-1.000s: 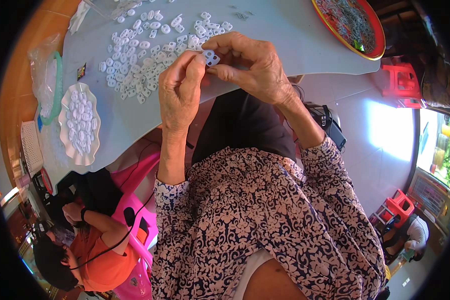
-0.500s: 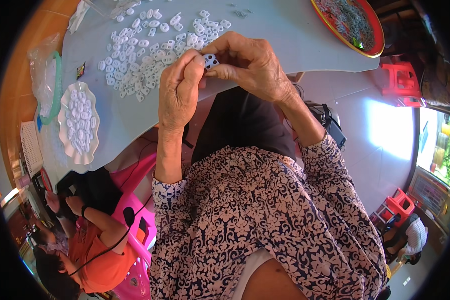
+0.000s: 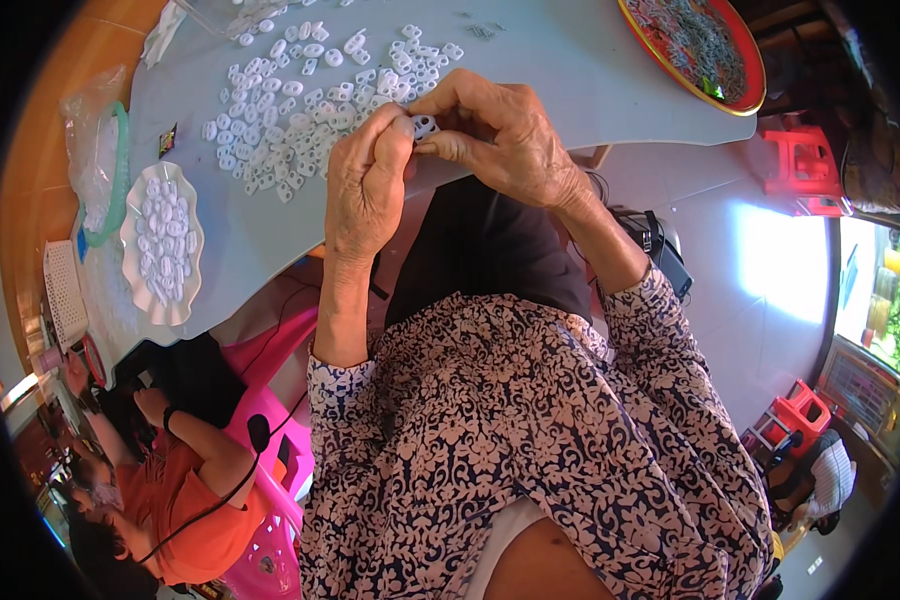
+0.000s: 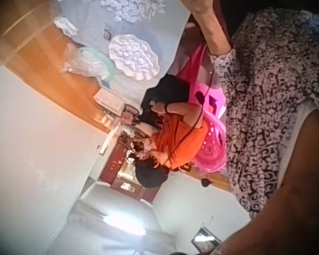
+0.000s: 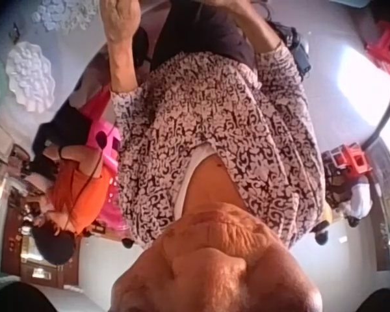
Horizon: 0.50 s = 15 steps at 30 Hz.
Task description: The person is manually assembling small white plastic rings by inserting smaller grey components into them.
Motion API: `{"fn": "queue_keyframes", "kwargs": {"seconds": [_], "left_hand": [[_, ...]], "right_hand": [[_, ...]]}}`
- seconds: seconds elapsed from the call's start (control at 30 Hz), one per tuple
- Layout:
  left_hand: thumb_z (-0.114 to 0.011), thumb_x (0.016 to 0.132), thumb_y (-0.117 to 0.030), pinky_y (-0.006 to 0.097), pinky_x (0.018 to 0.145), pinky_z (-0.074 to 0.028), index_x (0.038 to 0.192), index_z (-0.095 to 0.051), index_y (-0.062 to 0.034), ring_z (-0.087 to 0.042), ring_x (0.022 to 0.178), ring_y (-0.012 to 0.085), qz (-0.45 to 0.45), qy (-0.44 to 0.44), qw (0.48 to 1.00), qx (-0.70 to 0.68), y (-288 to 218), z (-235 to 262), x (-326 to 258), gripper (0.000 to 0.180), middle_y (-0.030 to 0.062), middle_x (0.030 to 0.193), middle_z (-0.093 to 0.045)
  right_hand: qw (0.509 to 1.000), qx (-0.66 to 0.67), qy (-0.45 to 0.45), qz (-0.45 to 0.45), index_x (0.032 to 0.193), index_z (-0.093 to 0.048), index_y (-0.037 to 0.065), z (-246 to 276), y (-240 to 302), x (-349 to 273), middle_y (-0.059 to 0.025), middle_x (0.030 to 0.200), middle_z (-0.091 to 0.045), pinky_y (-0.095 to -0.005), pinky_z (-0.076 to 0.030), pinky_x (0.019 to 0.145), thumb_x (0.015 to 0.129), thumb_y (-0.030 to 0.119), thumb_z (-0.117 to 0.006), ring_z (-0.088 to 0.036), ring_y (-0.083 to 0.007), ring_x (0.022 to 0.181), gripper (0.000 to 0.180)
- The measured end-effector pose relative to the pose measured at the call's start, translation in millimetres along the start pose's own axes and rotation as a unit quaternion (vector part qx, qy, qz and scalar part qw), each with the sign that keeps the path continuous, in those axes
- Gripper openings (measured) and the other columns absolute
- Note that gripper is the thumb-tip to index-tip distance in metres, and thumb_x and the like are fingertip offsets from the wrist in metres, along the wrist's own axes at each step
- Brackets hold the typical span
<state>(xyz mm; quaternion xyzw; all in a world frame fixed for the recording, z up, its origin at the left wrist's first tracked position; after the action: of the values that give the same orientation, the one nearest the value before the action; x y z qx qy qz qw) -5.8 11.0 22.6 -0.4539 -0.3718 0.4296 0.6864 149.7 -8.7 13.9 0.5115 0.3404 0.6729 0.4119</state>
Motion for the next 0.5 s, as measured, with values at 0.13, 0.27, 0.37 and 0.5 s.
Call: {"fn": "queue_keyframes", "kwargs": {"seconds": [0.13, 0.27, 0.37, 0.5], "left_hand": [[-0.044, 0.09, -0.02, 0.028, 0.05, -0.031, 0.075, -0.044, 0.0, -0.033, 0.057, 0.0097, -0.005, -0.008, 1.0, -0.003, -0.5, -0.4, 0.1, 0.025, 0.0026, 0.057, -0.036], [-0.043, 0.09, -0.02, 0.028, 0.05, -0.031, 0.075, -0.043, 0.0, -0.032, 0.057, 0.0095, -0.005, -0.003, 1.0, -0.006, 2.8, 0.3, 0.6, 0.026, 0.0029, 0.058, -0.035], [-0.043, 0.09, -0.022, 0.029, 0.05, -0.03, 0.074, -0.042, -0.0002, -0.031, 0.057, 0.0096, 0.001, 0.008, 1.0, -0.026, -0.3, 0.5, 1.6, 0.027, 0.0031, 0.058, -0.034], [-0.043, 0.09, -0.024, 0.029, 0.05, -0.031, 0.073, -0.042, -0.0005, -0.031, 0.057, 0.01, 0.007, 0.012, 0.999, -0.03, -2.3, 0.0, 1.1, 0.029, 0.0027, 0.058, -0.035]], "right_hand": [[0.999, -0.032, -0.008, 0.019, 0.093, -0.059, 0.0, -0.9, -1.4, 0.5, -0.0092, 0.072, -0.062, -0.0282, -0.05, 0.056, 0.075, 0.007, -0.072, -0.062, -0.0179, 0.063, 0.022], [0.998, -0.049, -0.021, 0.037, 0.091, -0.059, 0.0, -3.0, -0.8, 0.2, -0.0093, 0.072, -0.062, -0.0286, -0.049, 0.055, 0.075, 0.006, -0.071, -0.061, -0.0192, 0.062, 0.02], [0.997, -0.05, -0.025, 0.051, 0.089, -0.059, 0.0, -1.0, 1.3, 1.2, -0.009, 0.072, -0.062, -0.0284, -0.049, 0.055, 0.075, 0.006, -0.072, -0.062, -0.0192, 0.062, 0.019], [0.997, -0.04, -0.023, 0.062, 0.087, -0.059, 0.0, 0.5, -0.5, 1.5, -0.0089, 0.071, -0.062, -0.0282, -0.049, 0.055, 0.075, 0.007, -0.072, -0.062, -0.0191, 0.062, 0.019]]}}
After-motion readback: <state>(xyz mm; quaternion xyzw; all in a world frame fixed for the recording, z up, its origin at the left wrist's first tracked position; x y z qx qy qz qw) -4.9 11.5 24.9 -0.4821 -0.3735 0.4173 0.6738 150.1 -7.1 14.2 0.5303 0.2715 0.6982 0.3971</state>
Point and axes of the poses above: each hand's wrist, its own x-axis towards the middle knuckle, its own z-axis out of the back of the hand, y = z × x, the point moved 1 cm from there along x, towards the middle knuckle
